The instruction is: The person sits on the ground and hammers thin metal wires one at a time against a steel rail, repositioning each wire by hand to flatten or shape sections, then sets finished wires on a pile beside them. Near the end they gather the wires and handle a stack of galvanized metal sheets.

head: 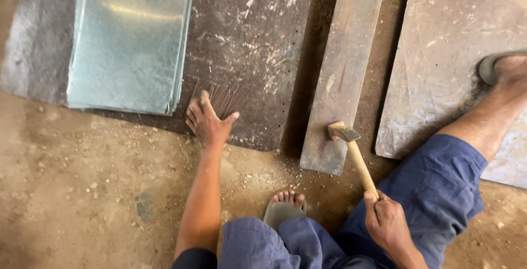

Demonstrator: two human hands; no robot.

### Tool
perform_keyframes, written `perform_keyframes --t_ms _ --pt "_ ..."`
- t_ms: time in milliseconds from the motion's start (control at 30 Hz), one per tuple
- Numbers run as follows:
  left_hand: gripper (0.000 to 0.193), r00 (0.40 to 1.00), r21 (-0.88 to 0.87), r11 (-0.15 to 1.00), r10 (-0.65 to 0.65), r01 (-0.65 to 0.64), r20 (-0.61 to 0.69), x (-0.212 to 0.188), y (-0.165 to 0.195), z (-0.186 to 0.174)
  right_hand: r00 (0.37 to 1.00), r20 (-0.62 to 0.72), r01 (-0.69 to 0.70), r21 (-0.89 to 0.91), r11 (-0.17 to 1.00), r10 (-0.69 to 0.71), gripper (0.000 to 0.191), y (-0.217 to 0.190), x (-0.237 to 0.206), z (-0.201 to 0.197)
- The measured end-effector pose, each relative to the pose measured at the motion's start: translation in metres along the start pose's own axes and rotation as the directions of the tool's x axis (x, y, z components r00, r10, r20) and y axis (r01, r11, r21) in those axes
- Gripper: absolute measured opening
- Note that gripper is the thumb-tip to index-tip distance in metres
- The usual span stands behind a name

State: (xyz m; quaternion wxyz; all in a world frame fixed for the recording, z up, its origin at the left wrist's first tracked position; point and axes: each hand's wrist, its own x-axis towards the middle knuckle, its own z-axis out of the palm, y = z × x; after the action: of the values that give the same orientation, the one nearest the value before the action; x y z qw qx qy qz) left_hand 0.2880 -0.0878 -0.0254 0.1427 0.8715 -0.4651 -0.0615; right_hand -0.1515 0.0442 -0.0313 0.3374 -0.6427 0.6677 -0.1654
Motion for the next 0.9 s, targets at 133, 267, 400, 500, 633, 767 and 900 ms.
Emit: perform_keyframes --t_ms 133,267,400,500,633,767,900 --pt "0.158 0.98 0.027 0.988 -0.154 0.151 0.126 0.013 -0.005 -0.006 0.999 -0.016 0.04 -0.003 0.999 -0.04 0.053 -0.002 -0.002 0.001" --pt "0.117 0.974 0.012 0.989 -0.149 0.149 0.172 0.014 -0.002 -0.001 0.998 -0.038 0.056 0.031 0.998 -0.054 0.054 -0.003 -0.001 0.005" --pt "0.081 0.976 -0.003 0.999 -0.044 0.046 0.213 0.012 0.006 0.005 0.995 0.014 -0.1 0.071 0.992 0.099 0.054 -0.005 0.002 0.008" --pt "0.07 0.978 0.092 0.992 0.064 -0.083 0.2 0.011 0.015 0.006 1.0 -0.026 0.016 0.056 0.998 -0.014 0.055 -0.007 0.005 0.01" --pt "0.089 0.953 0.243 0.94 0.179 -0.239 0.245 0.012 0.033 -0.001 0.993 -0.06 0.108 0.084 0.991 -0.103 0.054 -0.009 0.006 0.012" --pt "0.08 0.929 0.18 0.963 0.128 -0.2 0.347 0.013 0.046 -0.006 0.996 -0.05 0.079 0.084 0.993 -0.075 0.053 -0.011 0.005 0.012" --pt "0.06 0.944 0.343 0.885 0.255 -0.315 0.209 0.004 0.057 0.006 0.999 -0.04 -0.006 0.118 0.993 0.01 0.043 -0.012 0.003 0.011"
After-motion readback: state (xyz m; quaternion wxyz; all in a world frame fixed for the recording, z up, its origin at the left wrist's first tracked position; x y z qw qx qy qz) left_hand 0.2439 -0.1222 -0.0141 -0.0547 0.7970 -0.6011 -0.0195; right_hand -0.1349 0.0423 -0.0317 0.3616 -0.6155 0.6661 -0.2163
